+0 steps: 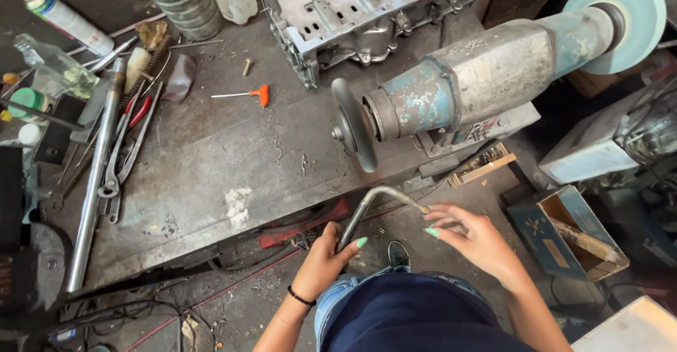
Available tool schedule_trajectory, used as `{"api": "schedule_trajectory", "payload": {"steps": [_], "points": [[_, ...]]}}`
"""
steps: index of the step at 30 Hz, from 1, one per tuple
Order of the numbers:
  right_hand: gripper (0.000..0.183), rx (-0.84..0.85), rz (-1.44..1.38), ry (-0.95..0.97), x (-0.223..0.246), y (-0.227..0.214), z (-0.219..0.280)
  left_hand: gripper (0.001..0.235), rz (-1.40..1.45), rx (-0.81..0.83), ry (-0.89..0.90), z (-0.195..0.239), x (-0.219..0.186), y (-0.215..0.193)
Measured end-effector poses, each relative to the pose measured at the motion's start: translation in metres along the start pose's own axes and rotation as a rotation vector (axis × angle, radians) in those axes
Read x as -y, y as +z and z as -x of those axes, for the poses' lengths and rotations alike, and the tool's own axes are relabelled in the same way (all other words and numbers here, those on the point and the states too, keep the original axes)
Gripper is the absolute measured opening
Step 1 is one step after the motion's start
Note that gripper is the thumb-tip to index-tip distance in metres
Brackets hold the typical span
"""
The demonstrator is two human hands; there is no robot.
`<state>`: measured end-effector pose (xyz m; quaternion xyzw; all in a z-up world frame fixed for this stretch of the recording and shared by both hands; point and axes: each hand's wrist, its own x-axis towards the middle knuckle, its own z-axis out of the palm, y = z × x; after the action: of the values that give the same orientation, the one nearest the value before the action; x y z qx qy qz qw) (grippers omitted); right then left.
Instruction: Polishing a bent metal rod using a bench grinder
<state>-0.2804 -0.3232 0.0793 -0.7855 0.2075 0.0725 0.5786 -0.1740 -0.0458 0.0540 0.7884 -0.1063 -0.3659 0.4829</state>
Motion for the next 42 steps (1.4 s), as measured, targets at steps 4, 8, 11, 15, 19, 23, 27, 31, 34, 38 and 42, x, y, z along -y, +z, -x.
{"api": "schedule_trajectory", "payload": {"steps": [4, 8, 11, 15, 19, 23, 27, 31, 34, 38, 42], "points": [[0.043, 0.241, 0.242, -0.024, -0.036, 0.012, -0.031, 0.034, -0.018, -0.026, 0.029, 0.009, -0.003, 0.009], [0.035, 0.559, -0.243, -0.039, -0.045, 0.075, -0.054, 0.032, 0.332, 0.012, -0.225, 0.006, 0.01, 0.016], [0.045, 0.618, -0.829, 0.041, -0.006, 0.108, -0.05, 0.032, 0.474, 0.013, -0.35, 0.004, -0.003, 0.017], [0.039, 0.437, -1.075, 0.075, -0.031, 0.151, -0.072, 0.038, 0.609, -0.014, -0.364, -0.007, 0.011, 0.025], [0.029, 0.39, -1.071, 0.182, -0.038, 0.165, -0.083, 0.027, 0.681, -0.024, -0.408, -0.001, 0.0, 0.024], [0.02, 0.344, -1.026, 0.206, -0.024, 0.172, -0.083, 0.029, 0.684, -0.076, -0.353, 0.001, 0.005, 0.024], [0.018, 0.297, -0.991, 0.216, -0.003, 0.17, -0.08, 0.037, 0.71, -0.076, -0.337, 0.0, 0.002, 0.021], [0.018, 0.284, -1.0, 0.216, -0.003, 0.174, -0.086, 0.044, 0.677, -0.086, -0.378, 0.0, -0.004, 0.013], [0.019, 0.314, -1.021, 0.2, 0.0, 0.175, -0.086, 0.043, 0.765, -0.035, -0.39, -0.001, -0.002, 0.009], [0.02, 0.272, -0.944, 0.235, 0.003, 0.171, -0.085, 0.042, 0.776, 0.003, -0.419, -0.005, -0.005, 0.007], [0.021, 0.233, -0.889, 0.285, 0.01, 0.169, -0.083, 0.043, 0.785, 0.048, -0.455, -0.004, -0.012, 0.0]]}}
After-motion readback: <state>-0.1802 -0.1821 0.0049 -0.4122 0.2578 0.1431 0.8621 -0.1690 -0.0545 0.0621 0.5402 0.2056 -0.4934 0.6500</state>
